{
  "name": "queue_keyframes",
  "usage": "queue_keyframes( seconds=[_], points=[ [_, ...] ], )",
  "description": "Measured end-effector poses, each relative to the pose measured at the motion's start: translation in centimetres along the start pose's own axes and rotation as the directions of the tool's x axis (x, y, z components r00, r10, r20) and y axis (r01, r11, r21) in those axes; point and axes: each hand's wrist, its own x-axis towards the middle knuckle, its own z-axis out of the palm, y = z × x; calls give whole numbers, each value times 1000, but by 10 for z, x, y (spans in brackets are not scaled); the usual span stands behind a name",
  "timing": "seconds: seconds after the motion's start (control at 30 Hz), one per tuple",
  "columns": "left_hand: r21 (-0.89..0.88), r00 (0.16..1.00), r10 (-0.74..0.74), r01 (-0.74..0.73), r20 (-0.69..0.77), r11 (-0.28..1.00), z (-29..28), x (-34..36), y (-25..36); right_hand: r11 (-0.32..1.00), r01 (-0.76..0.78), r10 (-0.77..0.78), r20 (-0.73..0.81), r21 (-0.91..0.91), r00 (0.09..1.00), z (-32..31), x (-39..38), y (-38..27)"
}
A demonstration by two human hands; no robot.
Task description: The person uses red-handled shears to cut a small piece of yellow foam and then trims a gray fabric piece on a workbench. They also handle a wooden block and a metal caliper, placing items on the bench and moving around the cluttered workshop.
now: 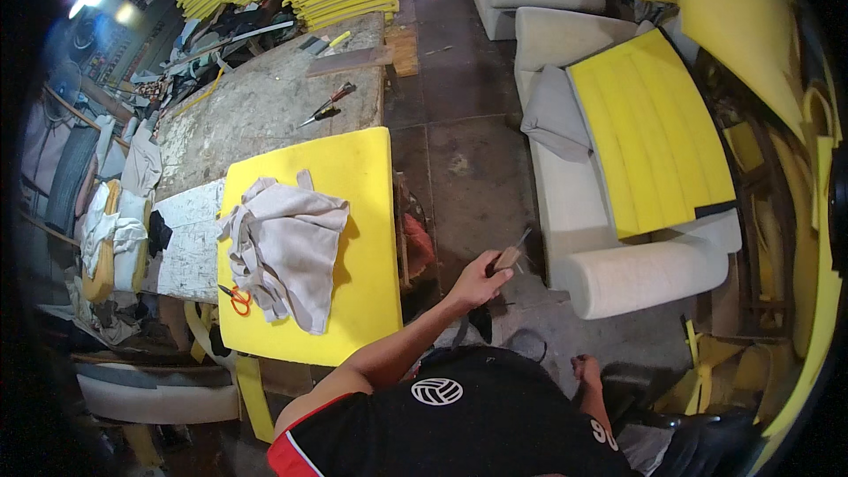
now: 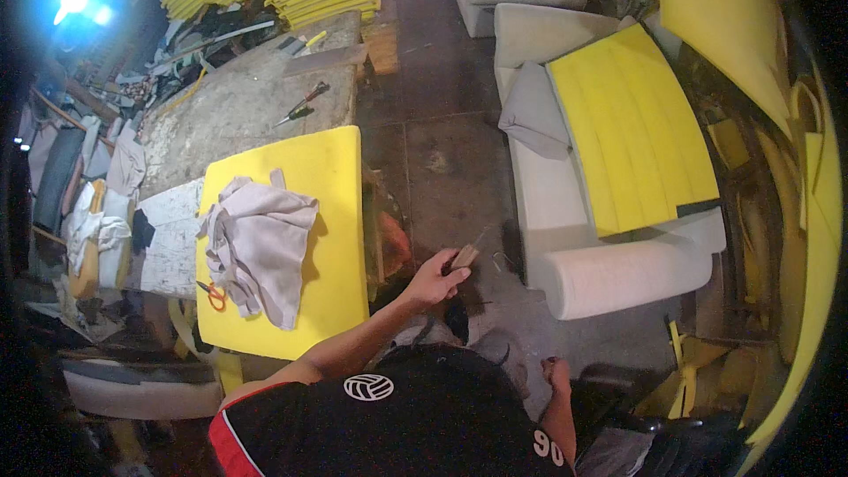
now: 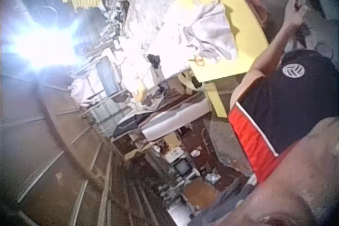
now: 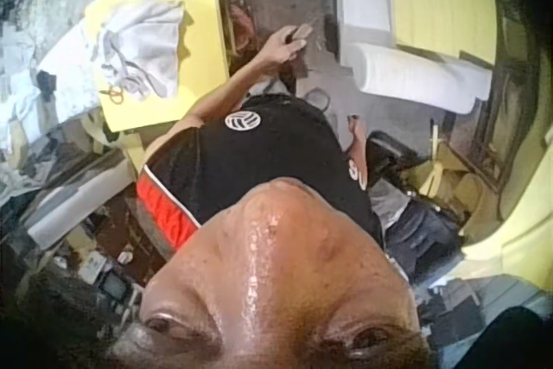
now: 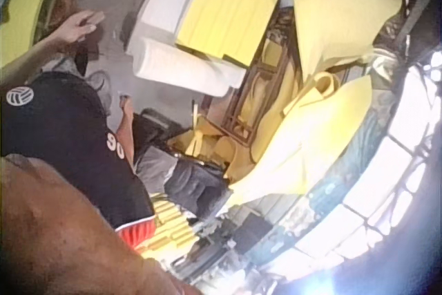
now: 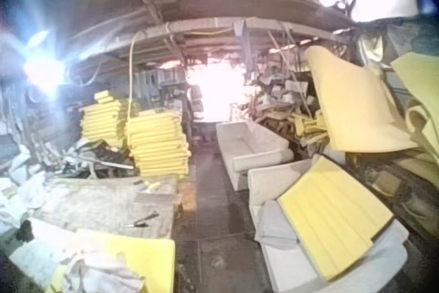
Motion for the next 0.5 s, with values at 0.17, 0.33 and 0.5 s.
queue_keyframes(
  seconds=[0.17, 0.33, 0.5],
  points=[
    [62, 992, 126, -126, 6, 990, 3, 87, 71, 987, -61, 54, 49, 150, 997, -74, 45, -126],
    [98, 994, 77, -69, -75, 993, -10, 168, 101, 956, 292, -293, 31, 13, 956, -79, 188, -159],
    [121, 969, -50, 82, -244, 989, -47, 257, 104, 889, 413, -406, 78, -198, 910, -166, 355, -265]
  ],
)
